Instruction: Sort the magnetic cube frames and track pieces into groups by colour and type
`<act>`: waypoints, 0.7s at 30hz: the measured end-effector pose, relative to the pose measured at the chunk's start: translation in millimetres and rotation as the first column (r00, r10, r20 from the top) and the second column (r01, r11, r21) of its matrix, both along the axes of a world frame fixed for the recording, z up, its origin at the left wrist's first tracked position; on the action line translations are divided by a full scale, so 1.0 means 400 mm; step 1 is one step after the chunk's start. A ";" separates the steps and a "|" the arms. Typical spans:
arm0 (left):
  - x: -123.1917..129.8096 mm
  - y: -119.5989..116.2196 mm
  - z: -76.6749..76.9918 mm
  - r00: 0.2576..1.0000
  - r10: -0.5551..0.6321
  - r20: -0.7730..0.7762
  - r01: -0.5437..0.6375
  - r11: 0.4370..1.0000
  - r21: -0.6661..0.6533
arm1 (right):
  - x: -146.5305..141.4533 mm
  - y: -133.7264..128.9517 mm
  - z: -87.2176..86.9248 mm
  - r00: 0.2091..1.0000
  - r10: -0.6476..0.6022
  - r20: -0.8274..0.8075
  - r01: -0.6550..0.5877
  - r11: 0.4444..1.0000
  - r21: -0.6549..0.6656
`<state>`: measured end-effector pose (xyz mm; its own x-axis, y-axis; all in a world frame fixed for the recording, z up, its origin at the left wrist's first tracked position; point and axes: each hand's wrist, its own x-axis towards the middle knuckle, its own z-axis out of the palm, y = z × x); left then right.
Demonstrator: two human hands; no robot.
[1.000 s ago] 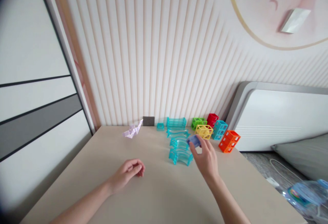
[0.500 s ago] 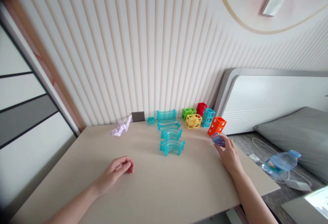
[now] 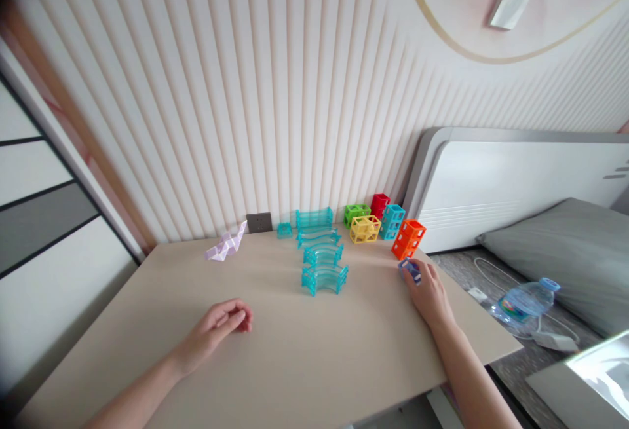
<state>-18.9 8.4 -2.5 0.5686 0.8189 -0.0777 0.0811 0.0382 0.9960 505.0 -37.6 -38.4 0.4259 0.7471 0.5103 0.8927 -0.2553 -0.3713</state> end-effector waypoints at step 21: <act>-0.008 0.000 -0.009 1.000 -0.023 -0.014 0.023 1.000 0.006 | 0.045 -0.025 -0.010 0.988 -0.136 -0.078 0.141 0.987 0.075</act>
